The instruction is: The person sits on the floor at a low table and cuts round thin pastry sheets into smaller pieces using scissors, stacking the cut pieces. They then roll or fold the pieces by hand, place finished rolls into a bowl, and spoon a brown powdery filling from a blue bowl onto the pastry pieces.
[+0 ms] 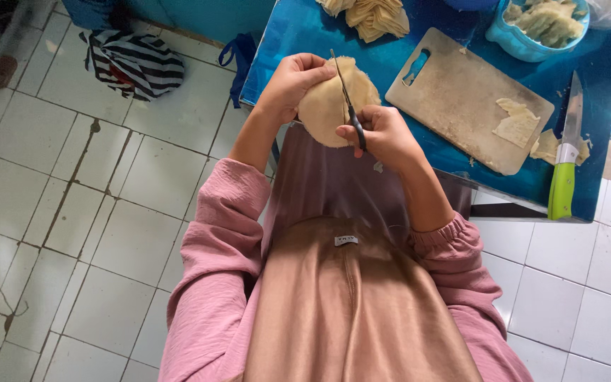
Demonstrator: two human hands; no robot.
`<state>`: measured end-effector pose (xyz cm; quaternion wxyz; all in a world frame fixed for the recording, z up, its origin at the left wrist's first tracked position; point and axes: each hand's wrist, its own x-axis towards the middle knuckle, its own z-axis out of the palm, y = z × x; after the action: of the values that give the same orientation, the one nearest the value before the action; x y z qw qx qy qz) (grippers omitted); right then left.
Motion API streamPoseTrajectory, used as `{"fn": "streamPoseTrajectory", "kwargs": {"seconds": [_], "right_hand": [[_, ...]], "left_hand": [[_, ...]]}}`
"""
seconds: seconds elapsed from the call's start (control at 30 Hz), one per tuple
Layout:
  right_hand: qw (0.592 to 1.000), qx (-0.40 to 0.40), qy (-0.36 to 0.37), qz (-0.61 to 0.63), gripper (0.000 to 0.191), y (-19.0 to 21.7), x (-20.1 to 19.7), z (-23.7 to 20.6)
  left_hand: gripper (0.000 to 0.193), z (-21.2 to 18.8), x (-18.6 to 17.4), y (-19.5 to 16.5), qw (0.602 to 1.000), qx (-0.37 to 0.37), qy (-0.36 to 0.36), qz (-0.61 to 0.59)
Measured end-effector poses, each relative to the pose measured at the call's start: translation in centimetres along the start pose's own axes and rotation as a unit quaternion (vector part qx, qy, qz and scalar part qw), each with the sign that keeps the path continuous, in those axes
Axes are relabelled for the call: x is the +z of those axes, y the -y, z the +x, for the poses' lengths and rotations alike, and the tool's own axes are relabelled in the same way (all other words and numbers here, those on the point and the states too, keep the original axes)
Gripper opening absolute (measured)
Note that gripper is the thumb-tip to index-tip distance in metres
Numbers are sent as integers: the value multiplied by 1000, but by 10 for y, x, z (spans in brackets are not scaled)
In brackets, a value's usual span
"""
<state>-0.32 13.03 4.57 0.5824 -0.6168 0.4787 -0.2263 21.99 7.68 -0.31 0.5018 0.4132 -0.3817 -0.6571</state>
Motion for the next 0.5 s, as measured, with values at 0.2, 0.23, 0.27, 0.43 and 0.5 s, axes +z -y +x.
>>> {"fn": "streamPoseTrajectory", "kwargs": {"seconds": [0.2,0.23,0.27,0.43,0.5], "right_hand": [[983,-114,-23,139,30,1,-11,-12],[977,-158,-43,135,34,2,-12,-11],[969,-201,-64,131,38,3,-12,-6],[967,-205,-56,141,47,14,-7,35],[960,-235,-32,146,47,18,-2,48]], "left_hand": [[21,-11,-6,0,994,82,58,-45],[21,-15,-6,1,992,95,72,-44],[23,-18,-6,2,992,103,74,-20],[37,-23,2,0,985,127,108,35],[44,-23,1,-2,982,142,124,-8]]}}
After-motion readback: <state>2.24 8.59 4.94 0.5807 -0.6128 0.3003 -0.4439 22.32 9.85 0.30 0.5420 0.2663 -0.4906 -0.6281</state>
